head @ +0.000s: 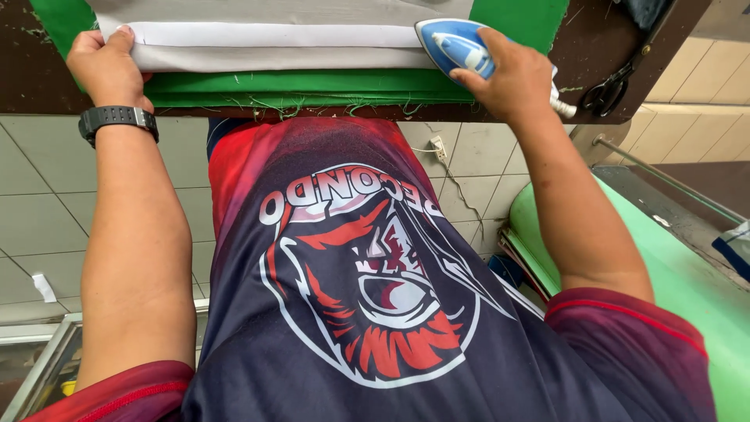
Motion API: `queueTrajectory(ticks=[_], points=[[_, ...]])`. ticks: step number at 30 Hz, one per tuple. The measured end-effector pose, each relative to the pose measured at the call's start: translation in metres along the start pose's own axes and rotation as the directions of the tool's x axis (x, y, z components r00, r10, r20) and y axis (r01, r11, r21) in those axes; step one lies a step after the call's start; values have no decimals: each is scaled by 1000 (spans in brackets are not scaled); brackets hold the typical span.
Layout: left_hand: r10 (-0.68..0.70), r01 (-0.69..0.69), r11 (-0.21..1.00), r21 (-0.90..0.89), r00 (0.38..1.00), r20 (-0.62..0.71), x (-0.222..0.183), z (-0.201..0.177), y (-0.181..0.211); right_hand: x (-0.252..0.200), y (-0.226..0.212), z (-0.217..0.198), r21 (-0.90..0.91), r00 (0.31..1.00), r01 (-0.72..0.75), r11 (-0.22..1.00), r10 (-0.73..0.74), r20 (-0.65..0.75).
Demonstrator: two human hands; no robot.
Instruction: Ironing fabric strips and trimming threads with scissors on a workbench.
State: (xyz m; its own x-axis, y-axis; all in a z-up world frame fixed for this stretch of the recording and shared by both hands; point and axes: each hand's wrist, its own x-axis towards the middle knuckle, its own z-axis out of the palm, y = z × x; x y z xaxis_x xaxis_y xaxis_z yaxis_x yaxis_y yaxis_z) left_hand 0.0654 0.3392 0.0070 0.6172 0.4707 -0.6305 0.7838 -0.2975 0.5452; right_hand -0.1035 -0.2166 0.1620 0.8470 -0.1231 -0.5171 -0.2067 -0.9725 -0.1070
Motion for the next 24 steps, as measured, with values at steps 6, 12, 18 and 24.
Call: queueTrajectory(ticks=[6, 12, 18, 24], points=[[24, -24, 998, -53, 1000, -13, 12, 2, -15, 27, 18, 29, -185, 954, 252, 950, -276, -117], [61, -67, 988, -141, 997, -48, 9, 3, -22, 31, 13, 36, -327, 914, 312, 892, -375, -151], [69, -74, 982, -176, 997, -37, 7, 4, -20, 43, -18, 44, -360, 886, 333, 872, -419, -197], [112, -118, 978, -170, 993, -45, 9, 5, -25, 52, -31, 48, -340, 897, 334, 879, -407, -171]])
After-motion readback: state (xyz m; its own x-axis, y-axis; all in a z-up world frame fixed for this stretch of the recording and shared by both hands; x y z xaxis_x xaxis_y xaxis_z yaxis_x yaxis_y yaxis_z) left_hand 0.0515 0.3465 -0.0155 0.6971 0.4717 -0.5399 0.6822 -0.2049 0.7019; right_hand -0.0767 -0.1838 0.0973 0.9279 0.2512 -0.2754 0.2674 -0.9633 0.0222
